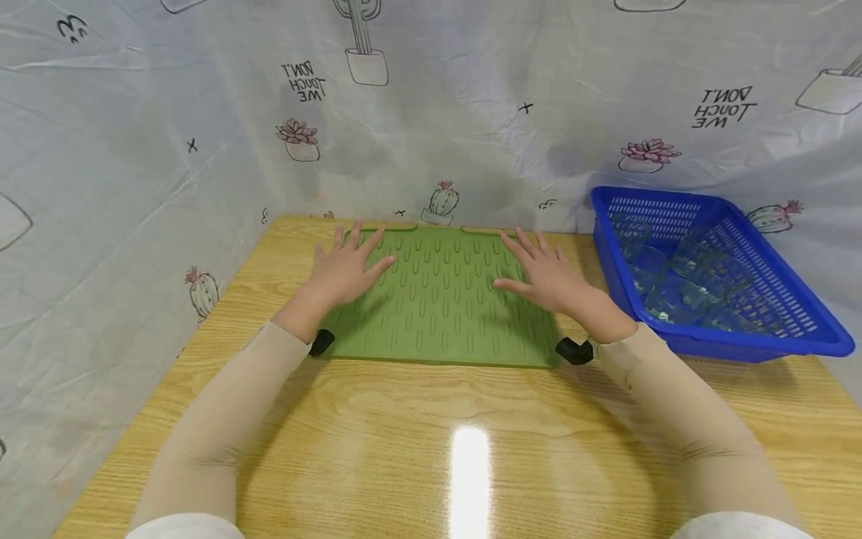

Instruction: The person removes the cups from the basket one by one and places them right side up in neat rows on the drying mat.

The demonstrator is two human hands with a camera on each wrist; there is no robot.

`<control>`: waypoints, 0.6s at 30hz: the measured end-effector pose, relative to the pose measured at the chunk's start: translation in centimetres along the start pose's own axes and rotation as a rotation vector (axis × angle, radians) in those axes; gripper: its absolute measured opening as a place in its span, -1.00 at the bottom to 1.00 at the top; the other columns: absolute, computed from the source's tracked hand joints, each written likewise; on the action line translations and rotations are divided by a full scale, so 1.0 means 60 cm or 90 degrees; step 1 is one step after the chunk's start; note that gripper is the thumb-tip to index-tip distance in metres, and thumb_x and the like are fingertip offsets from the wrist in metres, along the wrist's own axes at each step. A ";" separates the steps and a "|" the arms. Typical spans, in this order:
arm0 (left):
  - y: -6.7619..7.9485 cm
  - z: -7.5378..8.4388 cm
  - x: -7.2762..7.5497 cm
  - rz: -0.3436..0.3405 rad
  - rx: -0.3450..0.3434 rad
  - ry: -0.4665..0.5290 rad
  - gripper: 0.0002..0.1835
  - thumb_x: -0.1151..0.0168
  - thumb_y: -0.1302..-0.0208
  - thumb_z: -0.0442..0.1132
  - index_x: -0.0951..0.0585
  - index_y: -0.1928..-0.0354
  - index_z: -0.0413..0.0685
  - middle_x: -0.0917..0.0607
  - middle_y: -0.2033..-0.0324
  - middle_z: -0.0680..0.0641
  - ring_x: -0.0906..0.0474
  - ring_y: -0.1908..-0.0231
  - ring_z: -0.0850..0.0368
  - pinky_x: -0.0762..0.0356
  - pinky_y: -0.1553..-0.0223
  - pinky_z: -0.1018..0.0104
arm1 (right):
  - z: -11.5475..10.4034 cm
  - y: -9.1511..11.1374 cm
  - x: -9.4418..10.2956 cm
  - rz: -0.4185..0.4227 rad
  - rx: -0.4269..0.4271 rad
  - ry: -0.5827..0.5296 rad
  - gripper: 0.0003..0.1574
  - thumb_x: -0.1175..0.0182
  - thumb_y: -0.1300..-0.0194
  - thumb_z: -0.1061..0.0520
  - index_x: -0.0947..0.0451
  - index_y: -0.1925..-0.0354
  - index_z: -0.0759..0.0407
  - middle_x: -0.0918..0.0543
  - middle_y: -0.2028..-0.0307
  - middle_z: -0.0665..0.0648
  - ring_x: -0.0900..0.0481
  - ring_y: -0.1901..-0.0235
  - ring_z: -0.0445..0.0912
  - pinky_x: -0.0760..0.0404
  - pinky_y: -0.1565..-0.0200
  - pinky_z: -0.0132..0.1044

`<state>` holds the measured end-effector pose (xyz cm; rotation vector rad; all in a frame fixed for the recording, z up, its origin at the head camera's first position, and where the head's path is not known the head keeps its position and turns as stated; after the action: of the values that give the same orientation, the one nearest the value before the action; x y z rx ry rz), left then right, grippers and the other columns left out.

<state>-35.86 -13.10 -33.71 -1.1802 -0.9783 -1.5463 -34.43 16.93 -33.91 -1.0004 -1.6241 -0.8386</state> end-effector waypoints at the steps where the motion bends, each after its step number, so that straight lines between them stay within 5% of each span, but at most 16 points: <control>1: 0.002 -0.001 0.000 0.000 -0.003 0.001 -0.17 0.38 -0.53 0.44 0.17 -0.68 0.30 0.40 -0.60 -0.14 0.53 -0.54 -0.32 0.44 -0.36 -0.53 | 0.001 0.005 0.001 0.000 0.000 0.003 0.15 -0.01 -0.49 -0.45 0.31 -0.68 -0.08 0.36 -0.63 0.20 0.52 -0.56 0.24 0.36 -0.42 0.42; 18: 0.031 -0.002 -0.021 -0.010 -0.053 -0.017 -0.19 0.32 -0.58 0.37 0.13 -0.68 0.21 0.35 -0.60 -0.24 0.52 -0.53 -0.35 0.42 -0.33 -0.59 | 0.008 0.086 0.051 0.024 0.021 -0.007 0.17 -0.01 -0.48 -0.46 0.33 -0.68 -0.07 0.32 -0.64 0.20 0.50 -0.57 0.23 0.35 -0.45 0.37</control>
<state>-33.97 -13.42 -34.88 -1.2562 -0.9503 -1.6015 -30.38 20.16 -30.82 -1.0122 -1.6186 -0.7798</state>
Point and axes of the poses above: each hand's wrist, its own y-axis away from the middle knuckle, its own x-axis out of the back of the hand, z = x × y, the point moved 9 cm from there along -y, towards the middle knuckle
